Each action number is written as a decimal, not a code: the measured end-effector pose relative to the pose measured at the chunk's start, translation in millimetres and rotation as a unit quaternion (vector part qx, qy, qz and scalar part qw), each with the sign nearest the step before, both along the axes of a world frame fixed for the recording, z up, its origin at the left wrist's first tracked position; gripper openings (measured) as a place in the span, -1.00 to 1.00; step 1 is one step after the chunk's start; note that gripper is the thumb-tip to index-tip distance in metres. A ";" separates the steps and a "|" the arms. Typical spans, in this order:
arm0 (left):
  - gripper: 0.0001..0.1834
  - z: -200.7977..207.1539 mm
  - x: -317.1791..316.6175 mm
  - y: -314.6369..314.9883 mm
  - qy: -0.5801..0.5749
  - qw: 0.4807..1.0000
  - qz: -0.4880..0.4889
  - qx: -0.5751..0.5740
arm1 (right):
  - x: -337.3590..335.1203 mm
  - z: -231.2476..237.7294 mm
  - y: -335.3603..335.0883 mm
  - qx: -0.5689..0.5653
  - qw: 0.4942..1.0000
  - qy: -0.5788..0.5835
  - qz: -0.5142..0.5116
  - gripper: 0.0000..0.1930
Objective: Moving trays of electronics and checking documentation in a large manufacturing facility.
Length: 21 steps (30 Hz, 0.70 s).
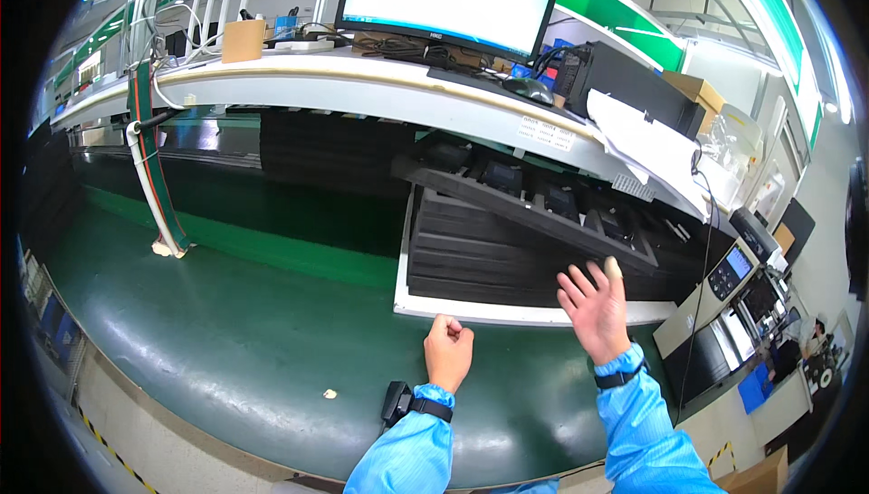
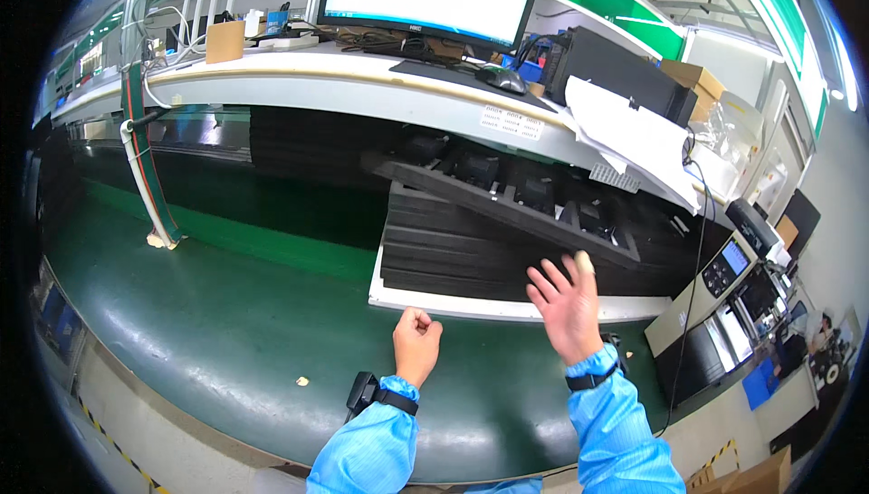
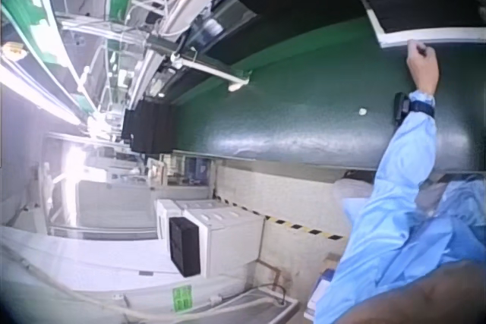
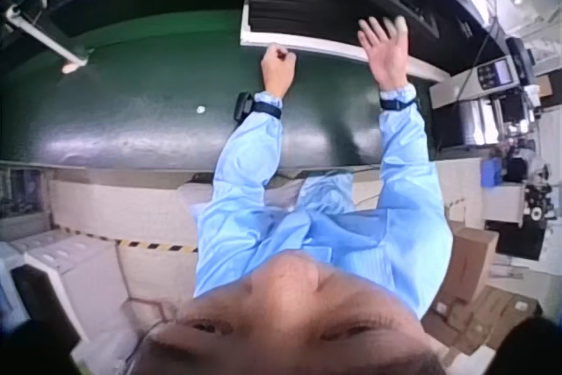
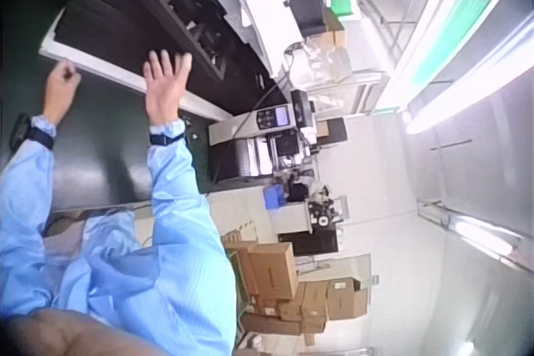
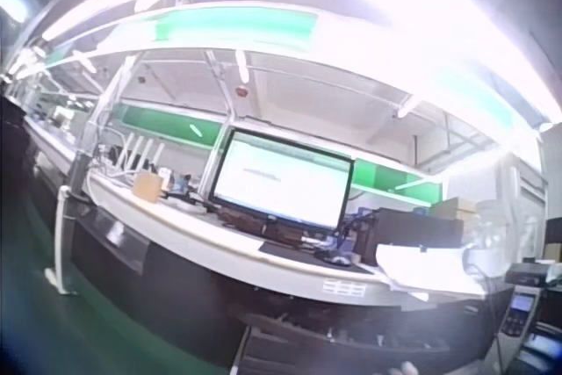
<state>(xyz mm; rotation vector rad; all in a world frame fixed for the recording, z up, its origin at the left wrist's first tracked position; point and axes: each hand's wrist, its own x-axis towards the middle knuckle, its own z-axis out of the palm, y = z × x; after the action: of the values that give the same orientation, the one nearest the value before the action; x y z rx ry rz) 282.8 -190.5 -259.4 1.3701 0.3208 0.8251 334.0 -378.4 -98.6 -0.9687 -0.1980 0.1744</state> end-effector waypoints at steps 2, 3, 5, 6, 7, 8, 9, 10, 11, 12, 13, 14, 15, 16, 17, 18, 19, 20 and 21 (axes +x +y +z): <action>-0.85 2.6 -4.8 2.4 0.016 1.000 -0.021 -0.003 | 5.2 9.1 32.0 0.018 0.998 -0.010 0.057 -0.08; -0.86 4.2 -6.2 2.5 0.017 1.000 -0.017 0.000 | 11.7 13.2 47.4 0.053 0.997 0.011 0.052 -0.18; -0.86 7.7 -7.9 3.4 0.014 1.000 -0.009 0.003 | 30.8 22.8 73.0 0.077 0.995 0.027 0.055 -0.27; -0.87 8.8 -9.2 3.3 0.020 1.000 -0.010 0.007 | 38.8 24.6 83.1 0.108 0.992 0.038 0.051 -0.36; -0.87 10.1 -9.9 3.6 0.040 0.999 -0.027 0.000 | 44.8 24.9 90.4 0.088 0.995 0.054 0.013 -0.58; -0.87 11.1 -10.8 3.5 0.020 1.000 -0.003 0.008 | 49.8 25.2 95.3 0.083 0.995 0.054 0.023 -0.58; -0.87 11.5 -12.2 3.7 0.028 1.000 -0.006 0.009 | 53.6 26.6 96.9 0.074 0.996 0.041 0.001 -0.63; -0.87 12.1 -13.0 3.9 0.049 0.998 -0.026 0.004 | 55.5 27.9 97.7 0.064 0.995 0.044 -0.057 -0.69; -0.86 11.9 -13.9 4.2 0.050 0.999 -0.019 0.009 | 54.8 28.6 96.3 0.079 0.994 0.044 -0.055 -0.76; -0.86 11.9 -14.3 4.8 0.041 0.999 -0.001 0.012 | 52.6 29.5 94.9 0.092 0.993 0.048 -0.056 -0.76; -0.87 11.6 -14.4 5.5 0.041 0.999 -0.007 0.009 | 47.7 30.6 90.0 0.095 0.994 0.044 -0.028 -0.77; -0.87 11.3 -14.3 6.5 0.055 0.998 -0.026 0.003 | 41.8 32.3 84.2 0.098 0.994 0.044 -0.037 -0.77; -0.86 10.9 -14.3 7.7 0.048 0.998 -0.028 -0.001 | 34.1 33.5 76.7 0.105 0.994 0.029 -0.017 -0.76; -0.86 10.5 -14.9 9.5 0.051 0.998 -0.030 -0.005 | 25.1 33.6 68.4 0.114 0.993 0.016 -0.027 -0.75; -0.86 9.4 -17.3 10.6 0.032 0.999 -0.016 0.004 | 15.4 34.0 58.9 0.111 0.993 0.029 -0.019 -0.74; -0.86 9.3 -19.2 15.3 0.032 0.999 -0.036 0.006 | 7.6 35.2 51.4 0.120 0.992 0.028 -0.027 -0.74; -0.86 8.5 -23.0 20.4 0.034 0.997 -0.073 0.002 | 0.8 34.6 45.0 0.103 0.992 0.056 -0.044 -0.73; -0.86 6.9 -29.0 26.0 0.026 0.998 -0.054 0.011 | -4.6 35.2 38.8 0.095 0.991 0.064 -0.069 -0.73; -0.86 5.9 -35.3 35.5 0.029 0.994 -0.091 0.050 | -7.9 36.6 35.4 0.066 0.990 0.102 -0.075 -0.73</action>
<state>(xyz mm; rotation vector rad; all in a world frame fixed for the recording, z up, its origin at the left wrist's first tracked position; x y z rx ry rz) 247.5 -155.0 -253.5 1.4956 0.1977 0.6585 326.1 -343.0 -62.0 -0.8236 0.0518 0.1201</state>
